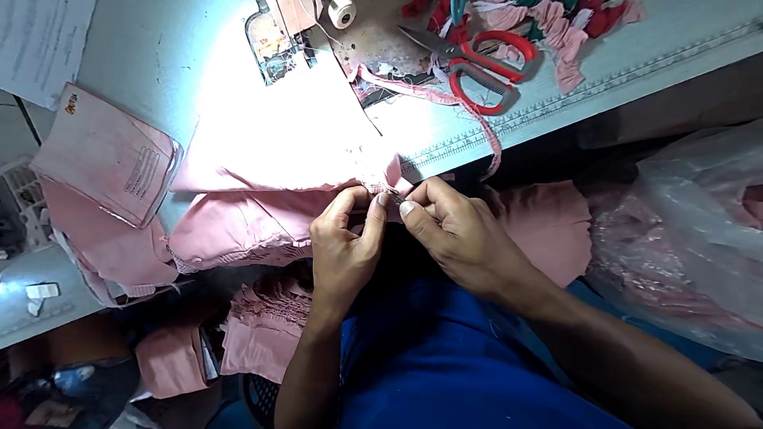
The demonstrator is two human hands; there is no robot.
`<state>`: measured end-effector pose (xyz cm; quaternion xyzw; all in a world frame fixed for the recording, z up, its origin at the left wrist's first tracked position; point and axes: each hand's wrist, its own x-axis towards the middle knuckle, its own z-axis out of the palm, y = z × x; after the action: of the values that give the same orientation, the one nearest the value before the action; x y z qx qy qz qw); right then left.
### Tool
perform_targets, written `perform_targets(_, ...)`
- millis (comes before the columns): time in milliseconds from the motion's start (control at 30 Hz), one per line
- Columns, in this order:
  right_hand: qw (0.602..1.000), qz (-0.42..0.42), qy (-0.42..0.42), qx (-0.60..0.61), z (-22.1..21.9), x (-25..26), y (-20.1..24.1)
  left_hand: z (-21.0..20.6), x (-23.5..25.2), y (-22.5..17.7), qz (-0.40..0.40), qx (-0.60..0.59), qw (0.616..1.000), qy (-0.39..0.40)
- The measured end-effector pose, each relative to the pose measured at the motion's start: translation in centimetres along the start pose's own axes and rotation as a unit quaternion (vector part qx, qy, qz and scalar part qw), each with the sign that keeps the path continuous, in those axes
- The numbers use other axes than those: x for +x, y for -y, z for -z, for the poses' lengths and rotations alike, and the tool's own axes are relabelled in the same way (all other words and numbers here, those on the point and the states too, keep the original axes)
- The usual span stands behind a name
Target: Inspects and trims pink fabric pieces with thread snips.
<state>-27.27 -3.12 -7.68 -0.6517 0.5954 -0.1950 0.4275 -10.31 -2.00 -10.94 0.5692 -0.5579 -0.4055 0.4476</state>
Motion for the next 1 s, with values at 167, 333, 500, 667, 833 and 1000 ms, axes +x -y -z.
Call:
perform_targets(167, 0.999, -0.017, 0.026, 0.045, 0.2, 0.7, -0.1, 0.3, 0.1, 0.1, -0.006, 0.017, 1.000, 0.008)
perform_targets(333, 0.994, -0.034, 0.020, 0.099, -0.3, 1.3, -0.6, 0.4, 0.3, 0.1, -0.020, 0.047, 0.999, 0.013)
perform_targets(500, 0.966, -0.035, 0.079, 0.245, -0.4, 1.9, -1.7, 0.5, 0.4, 0.5, -0.015, 0.003, 1.000, 0.018)
perform_targets(667, 0.983, -0.047, 0.075, 0.163, 0.3, 1.7, -1.3, 0.3, 0.3, 0.7, -0.004, -0.006, 1.000, 0.012)
perform_targets(833, 0.999, -0.033, 0.028, 0.006, 0.4, 1.1, -0.3, 0.1, 0.1, 0.7, -0.009, 0.010, 1.000, 0.005)
perform_targets(1000, 1.000, -0.007, 0.002, 0.010, -0.4, 1.2, -0.5, 0.2, 0.2, 0.7, -0.025, 0.050, 0.998, 0.010)
